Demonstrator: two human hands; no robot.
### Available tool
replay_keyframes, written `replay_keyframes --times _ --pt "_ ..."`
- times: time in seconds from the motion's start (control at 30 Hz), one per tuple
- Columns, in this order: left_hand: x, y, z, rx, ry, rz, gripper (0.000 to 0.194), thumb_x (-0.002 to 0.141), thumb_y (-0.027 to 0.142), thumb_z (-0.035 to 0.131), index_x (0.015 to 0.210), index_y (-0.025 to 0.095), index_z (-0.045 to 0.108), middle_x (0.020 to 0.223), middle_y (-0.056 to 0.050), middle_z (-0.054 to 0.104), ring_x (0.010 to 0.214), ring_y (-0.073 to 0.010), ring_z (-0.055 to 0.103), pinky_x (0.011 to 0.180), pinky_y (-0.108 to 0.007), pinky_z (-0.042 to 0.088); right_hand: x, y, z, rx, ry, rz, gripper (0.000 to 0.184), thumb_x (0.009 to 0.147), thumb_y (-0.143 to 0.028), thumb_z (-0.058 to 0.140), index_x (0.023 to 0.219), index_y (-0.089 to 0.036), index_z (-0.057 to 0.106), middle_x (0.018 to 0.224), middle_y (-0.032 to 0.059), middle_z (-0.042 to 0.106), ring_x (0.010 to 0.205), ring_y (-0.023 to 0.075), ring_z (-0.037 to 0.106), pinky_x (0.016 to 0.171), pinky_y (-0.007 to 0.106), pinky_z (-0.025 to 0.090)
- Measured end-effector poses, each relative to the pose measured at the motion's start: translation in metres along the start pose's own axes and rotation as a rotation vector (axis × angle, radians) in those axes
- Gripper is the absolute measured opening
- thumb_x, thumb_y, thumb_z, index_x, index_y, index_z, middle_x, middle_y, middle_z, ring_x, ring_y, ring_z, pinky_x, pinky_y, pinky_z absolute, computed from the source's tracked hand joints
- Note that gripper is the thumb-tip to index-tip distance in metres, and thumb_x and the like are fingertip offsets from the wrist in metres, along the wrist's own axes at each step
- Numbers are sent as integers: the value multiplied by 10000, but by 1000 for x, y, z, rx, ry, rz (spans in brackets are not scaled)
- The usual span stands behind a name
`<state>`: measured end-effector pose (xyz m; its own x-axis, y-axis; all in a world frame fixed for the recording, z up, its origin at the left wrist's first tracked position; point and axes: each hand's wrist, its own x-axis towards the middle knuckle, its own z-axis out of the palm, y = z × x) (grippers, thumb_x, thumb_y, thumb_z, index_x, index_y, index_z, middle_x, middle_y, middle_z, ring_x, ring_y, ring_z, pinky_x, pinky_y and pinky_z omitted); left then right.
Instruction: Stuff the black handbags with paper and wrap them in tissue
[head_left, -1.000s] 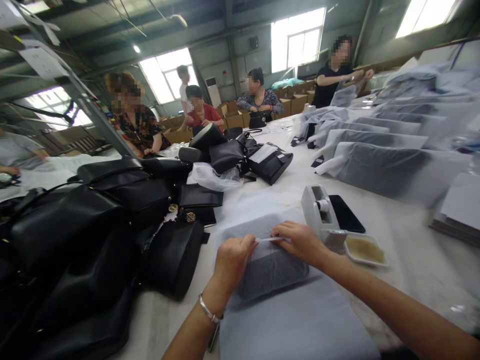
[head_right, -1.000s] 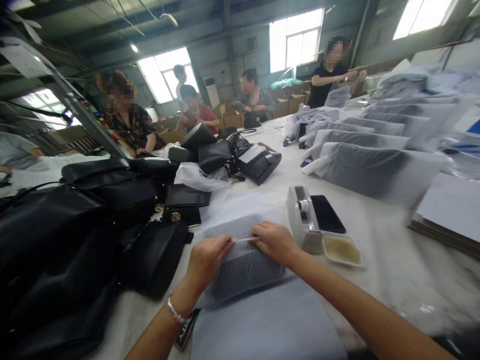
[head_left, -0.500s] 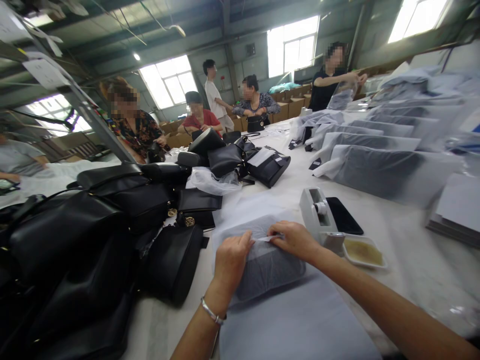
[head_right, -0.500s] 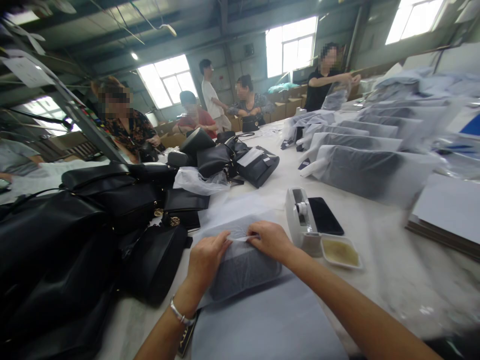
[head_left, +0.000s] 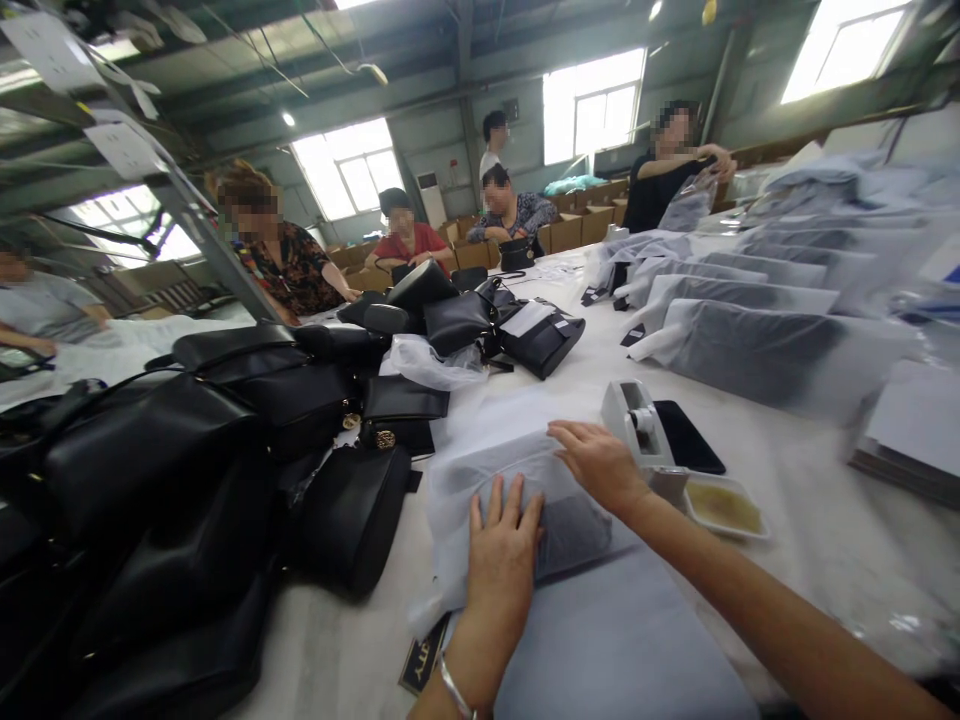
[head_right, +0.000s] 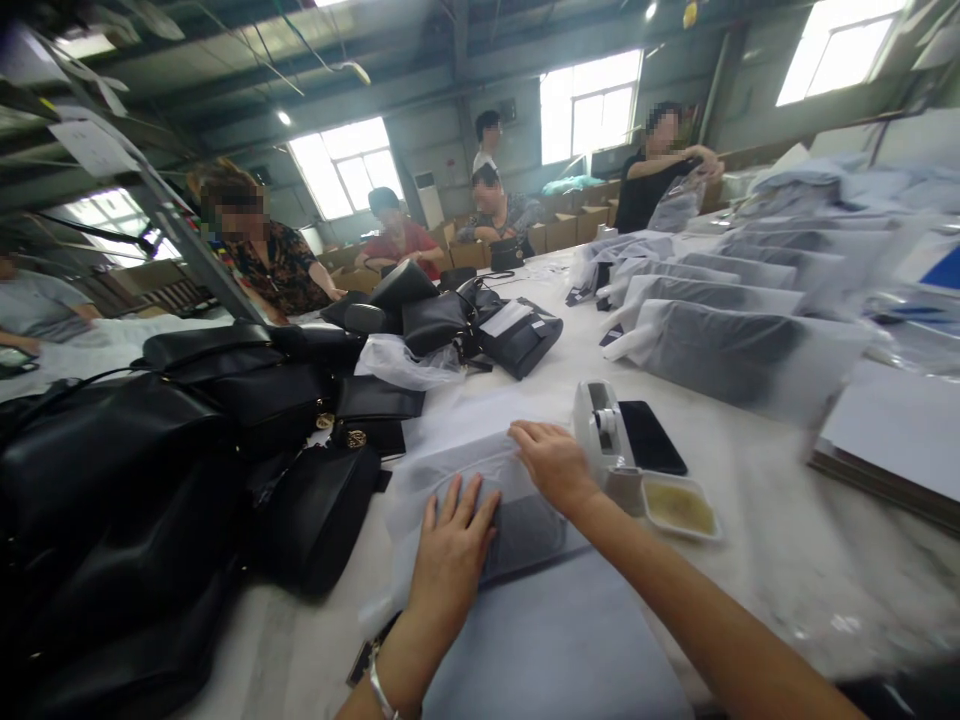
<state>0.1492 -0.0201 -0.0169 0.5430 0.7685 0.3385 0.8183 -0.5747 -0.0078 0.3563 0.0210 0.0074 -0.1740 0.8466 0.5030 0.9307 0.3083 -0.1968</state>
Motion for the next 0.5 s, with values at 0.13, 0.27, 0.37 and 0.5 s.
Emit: replay_keyframes --times 0.13,0.27,0.37,0.5 --pt "5 -4 -5 -27 -68 -27 400 945 275 511 1337 351 512 1503 -37 435 1389 -344 365 1033 -652 384 -26 38 -25 -92 259 140 281 934 -294 527 1178 -200 630 1346 86 576 1243 266 507 1087 418 360" --pt "5 -6 -4 -52 -80 -28 397 951 262 487 1338 345 516 1510 -39 425 1400 -341 345 1044 -649 360 -67 82 -38 -115 300 465 358 882 -461 537 998 -180 726 1320 136 583 1256 314 489 1094 476 357" --pt "5 -7 -3 -64 -81 -20 401 953 248 476 1341 344 517 1508 -40 428 1395 -340 352 1037 -640 364 -85 95 -35 33 136 675 399 860 -516 518 861 -209 773 1294 124 611 1248 296 515 1090 445 359" --pt "4 -8 -5 -64 -61 -7 407 944 235 493 1338 331 528 1496 -57 444 1386 -343 366 1033 -630 371 -82 89 -33 395 104 871 350 793 -506 612 810 -205 789 1310 141 609 1260 289 522 1078 416 359"
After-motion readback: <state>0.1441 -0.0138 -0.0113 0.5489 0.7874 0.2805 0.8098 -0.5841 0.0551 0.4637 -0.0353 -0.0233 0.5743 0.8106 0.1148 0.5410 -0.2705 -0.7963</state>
